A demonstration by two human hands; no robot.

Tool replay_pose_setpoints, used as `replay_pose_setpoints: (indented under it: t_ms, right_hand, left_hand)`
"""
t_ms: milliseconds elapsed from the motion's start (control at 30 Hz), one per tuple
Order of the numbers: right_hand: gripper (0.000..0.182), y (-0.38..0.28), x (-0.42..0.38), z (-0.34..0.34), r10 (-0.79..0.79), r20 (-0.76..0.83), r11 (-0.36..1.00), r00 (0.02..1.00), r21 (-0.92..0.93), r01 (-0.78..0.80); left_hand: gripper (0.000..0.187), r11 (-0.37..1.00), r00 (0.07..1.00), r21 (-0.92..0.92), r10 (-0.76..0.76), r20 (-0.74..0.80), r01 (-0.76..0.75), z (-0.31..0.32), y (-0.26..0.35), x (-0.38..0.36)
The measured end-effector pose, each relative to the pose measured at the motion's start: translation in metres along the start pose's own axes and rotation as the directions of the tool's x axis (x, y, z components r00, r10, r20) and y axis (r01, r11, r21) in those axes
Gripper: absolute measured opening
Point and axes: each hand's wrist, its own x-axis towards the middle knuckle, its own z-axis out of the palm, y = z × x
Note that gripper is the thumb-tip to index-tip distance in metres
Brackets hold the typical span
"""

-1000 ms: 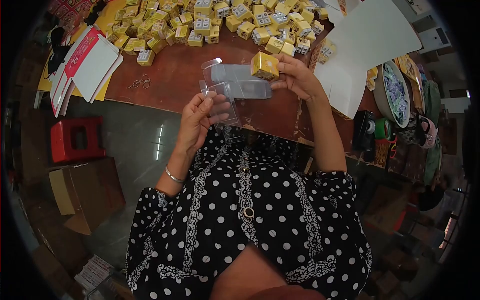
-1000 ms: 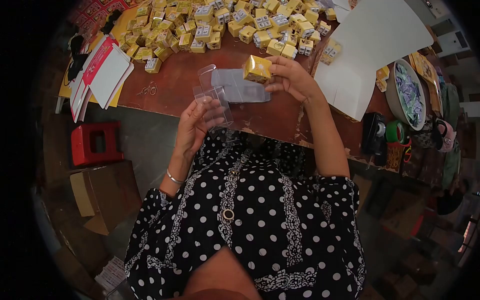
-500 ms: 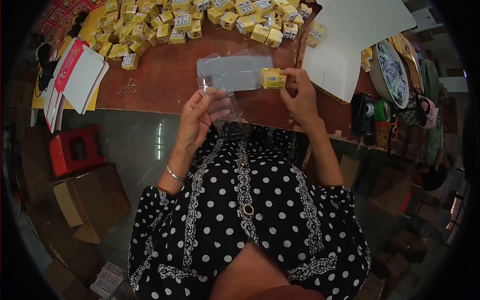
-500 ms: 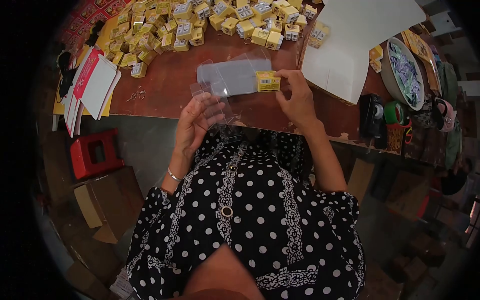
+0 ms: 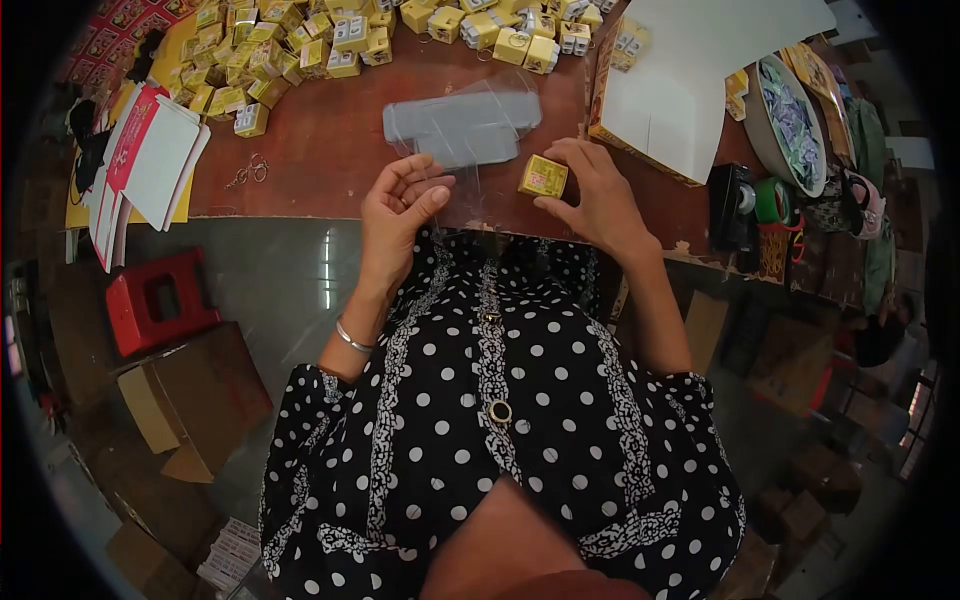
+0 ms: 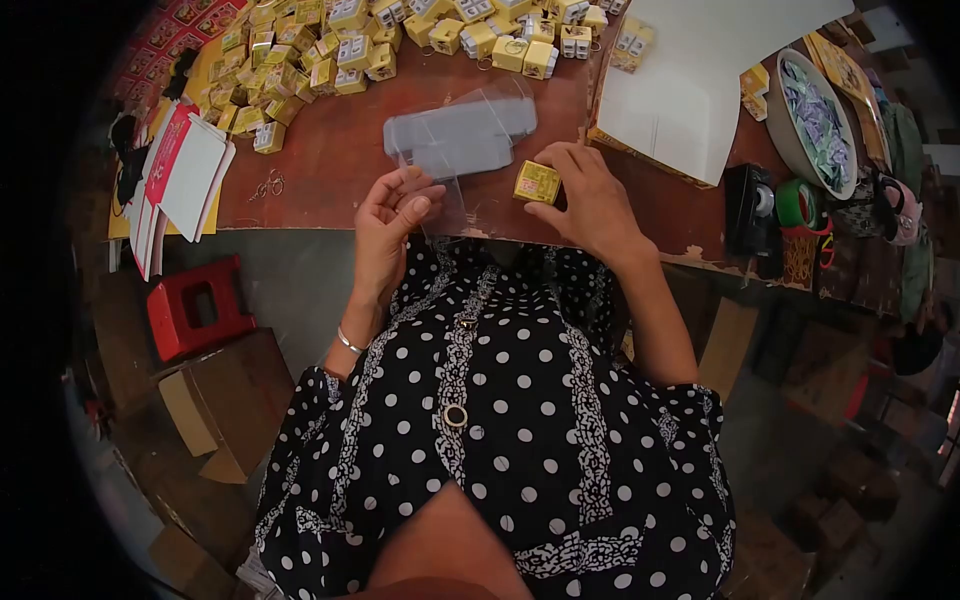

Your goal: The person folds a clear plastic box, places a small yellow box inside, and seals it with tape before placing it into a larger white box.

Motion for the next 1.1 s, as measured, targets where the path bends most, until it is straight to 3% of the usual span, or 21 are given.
replay_pose_setpoints:
  t_ms: [100,167,200,267,433,500,600,767,933,1033,1100]
  right_hand:
    - [0.055,0.002,0.005,0.009,0.056,0.138,0.998,0.989,-0.016,-0.055]
    - [0.050,-0.012,0.007,-0.006,0.194,0.038,0.923,0.980,0.331,-0.195]
    - [0.050,-0.019,0.011,-0.009,0.185,0.048,0.923,0.982,0.335,-0.190]
    - [0.044,-0.035,0.017,-0.015,0.112,-0.147,0.597,0.983,0.800,0.051]
    - [0.040,-0.045,0.036,-0.015,-0.094,-0.198,0.772,0.976,0.604,0.197]
    - [0.039,-0.049,0.041,-0.021,-0.230,-0.211,0.914,0.950,0.288,0.285]
    - [0.039,-0.056,0.042,-0.026,-0.297,-0.142,0.931,0.944,0.174,0.319]
    - [0.037,-0.059,0.044,-0.027,-0.321,-0.019,0.916,0.947,0.247,0.315]
    - [0.038,-0.051,0.046,-0.020,-0.419,0.021,0.890,0.908,0.209,0.406]
    - [0.043,-0.057,0.040,-0.014,-0.317,-0.122,0.913,0.941,0.231,0.338]
    - [0.045,-0.055,0.030,-0.003,0.027,-0.082,0.762,0.996,0.646,0.032]
  left_hand:
    - [0.051,0.996,0.999,0.084,0.032,-0.011,-0.031,0.006,0.006,-0.004]
    - [0.051,0.992,0.998,0.120,0.049,-0.033,-0.044,0.008,0.011,-0.006]
    - [0.052,0.991,1.000,0.136,0.023,-0.018,-0.020,0.009,0.013,-0.007]
    - [0.053,0.988,1.000,0.151,-0.011,0.007,0.010,0.012,0.013,-0.009]
    - [0.057,0.986,0.992,0.166,-0.046,0.115,0.026,0.024,0.020,-0.009]
    - [0.057,0.982,0.993,0.190,-0.009,0.116,-0.014,0.022,0.018,-0.010]
    - [0.058,0.979,0.993,0.199,0.015,0.114,-0.038,0.020,0.013,-0.012]
    - [0.058,0.992,0.993,0.123,-0.014,0.121,0.000,0.028,0.017,-0.015]
    - [0.063,0.992,0.986,0.046,0.109,0.126,-0.116,0.036,0.018,-0.017]
    - [0.064,0.985,0.980,0.044,0.158,0.122,-0.165,0.043,0.028,-0.018]
    - [0.059,0.984,0.975,0.049,0.164,0.150,-0.173,0.042,0.029,-0.017]
